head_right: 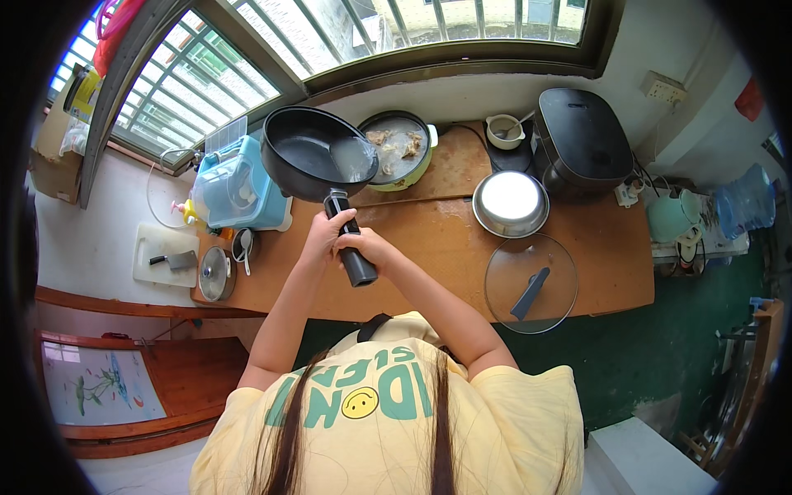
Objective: The person fills a pot with water from a tap and returns to the kitchen counter. They then use a ladle to transfer pieces of meat from a frying pan into the pot of water.
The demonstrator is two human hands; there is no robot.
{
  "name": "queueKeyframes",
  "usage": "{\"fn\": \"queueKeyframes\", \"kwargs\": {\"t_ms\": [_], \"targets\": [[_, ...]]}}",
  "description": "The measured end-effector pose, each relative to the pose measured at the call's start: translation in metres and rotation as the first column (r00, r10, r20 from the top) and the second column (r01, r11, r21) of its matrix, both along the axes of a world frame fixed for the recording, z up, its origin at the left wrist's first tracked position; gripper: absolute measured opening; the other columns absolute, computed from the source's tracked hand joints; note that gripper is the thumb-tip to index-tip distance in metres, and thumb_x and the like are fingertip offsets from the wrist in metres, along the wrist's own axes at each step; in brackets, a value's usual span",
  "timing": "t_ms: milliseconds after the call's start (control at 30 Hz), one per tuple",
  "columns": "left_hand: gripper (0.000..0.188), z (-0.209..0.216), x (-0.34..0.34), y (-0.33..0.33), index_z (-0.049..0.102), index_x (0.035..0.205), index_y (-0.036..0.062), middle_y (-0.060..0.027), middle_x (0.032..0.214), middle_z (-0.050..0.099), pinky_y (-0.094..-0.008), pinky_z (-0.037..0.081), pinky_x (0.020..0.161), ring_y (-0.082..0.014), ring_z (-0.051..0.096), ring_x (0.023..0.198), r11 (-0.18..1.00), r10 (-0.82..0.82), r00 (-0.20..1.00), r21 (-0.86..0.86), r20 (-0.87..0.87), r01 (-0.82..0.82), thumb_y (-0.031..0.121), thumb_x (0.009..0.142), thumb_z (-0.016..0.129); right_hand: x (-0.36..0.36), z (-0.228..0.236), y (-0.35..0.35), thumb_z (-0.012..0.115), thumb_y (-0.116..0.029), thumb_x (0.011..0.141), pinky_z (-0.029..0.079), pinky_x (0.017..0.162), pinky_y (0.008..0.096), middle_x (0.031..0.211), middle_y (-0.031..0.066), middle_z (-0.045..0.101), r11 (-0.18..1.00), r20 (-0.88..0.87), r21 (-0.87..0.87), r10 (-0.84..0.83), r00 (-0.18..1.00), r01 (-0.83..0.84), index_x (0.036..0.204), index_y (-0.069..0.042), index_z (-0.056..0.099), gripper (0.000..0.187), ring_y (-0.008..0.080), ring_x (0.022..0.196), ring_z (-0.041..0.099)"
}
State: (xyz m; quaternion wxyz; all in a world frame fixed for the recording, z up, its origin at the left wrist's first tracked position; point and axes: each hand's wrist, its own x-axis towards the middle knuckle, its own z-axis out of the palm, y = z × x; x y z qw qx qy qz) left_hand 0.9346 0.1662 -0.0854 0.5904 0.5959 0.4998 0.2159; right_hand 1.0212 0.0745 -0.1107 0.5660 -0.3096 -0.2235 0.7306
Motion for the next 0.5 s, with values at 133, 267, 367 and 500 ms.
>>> {"fn": "queueKeyframes", "kwargs": {"t_ms": [133,267,367,500], "targets": [[0.032,-0.0018,-0.0014,0.001,0.048,0.081,-0.002,-0.0065,0.067,0.05,-0.0284,0.043,0.046,-0.0125,0.049,0.053,1.0,-0.004,1.0,0.007,-0.009,0.004,0.022,0.072,0.067,-0.0009,-0.0029,0.0011,0.058,-0.02,0.073,0.05,0.055,0.0264,0.074,0.0112,0.061,1.0,0.002,0.01,0.0,1.0,0.0,0.087,0.001,0.057,0.026,0.0171,0.057,0.059],[0.031,0.0014,0.0,-0.0037,0.048,0.081,-0.002,-0.0065,0.067,0.05,-0.0282,0.043,0.046,-0.0126,0.049,0.054,1.0,0.005,1.0,-0.013,0.019,-0.005,0.021,0.072,0.067,0.0004,0.0003,-0.0008,0.059,-0.02,0.072,0.05,0.055,0.0262,0.074,0.0113,0.06,1.0,0.012,-0.002,0.0,1.0,0.0,0.087,0.001,0.057,0.026,0.0172,0.057,0.059],[0.032,0.0026,-0.0001,-0.0048,0.049,0.081,-0.0022,-0.0066,0.067,0.05,-0.028,0.044,0.047,-0.0126,0.049,0.054,1.0,0.005,1.0,-0.001,0.007,-0.005,0.022,0.072,0.067,-0.0018,-0.0032,-0.0007,0.059,-0.02,0.072,0.05,0.055,0.0261,0.073,0.0113,0.06,1.0,-0.004,0.0,-0.015,1.0,0.015,0.086,0.001,0.057,0.026,0.0172,0.057,0.059],[0.033,-0.0046,-0.001,0.0002,0.049,0.082,-0.0025,-0.0068,0.068,0.05,-0.0279,0.043,0.048,-0.0124,0.05,0.055,0.999,-0.022,1.0,0.03,-0.018,0.023,0.023,0.072,0.068,-0.0024,-0.0056,-0.0012,0.058,-0.021,0.073,0.05,0.055,0.0259,0.073,0.011,0.06,1.0,-0.026,0.002,-0.017,1.0,0.017,0.086,0.001,0.057,0.026,0.0171,0.056,0.059]]}}
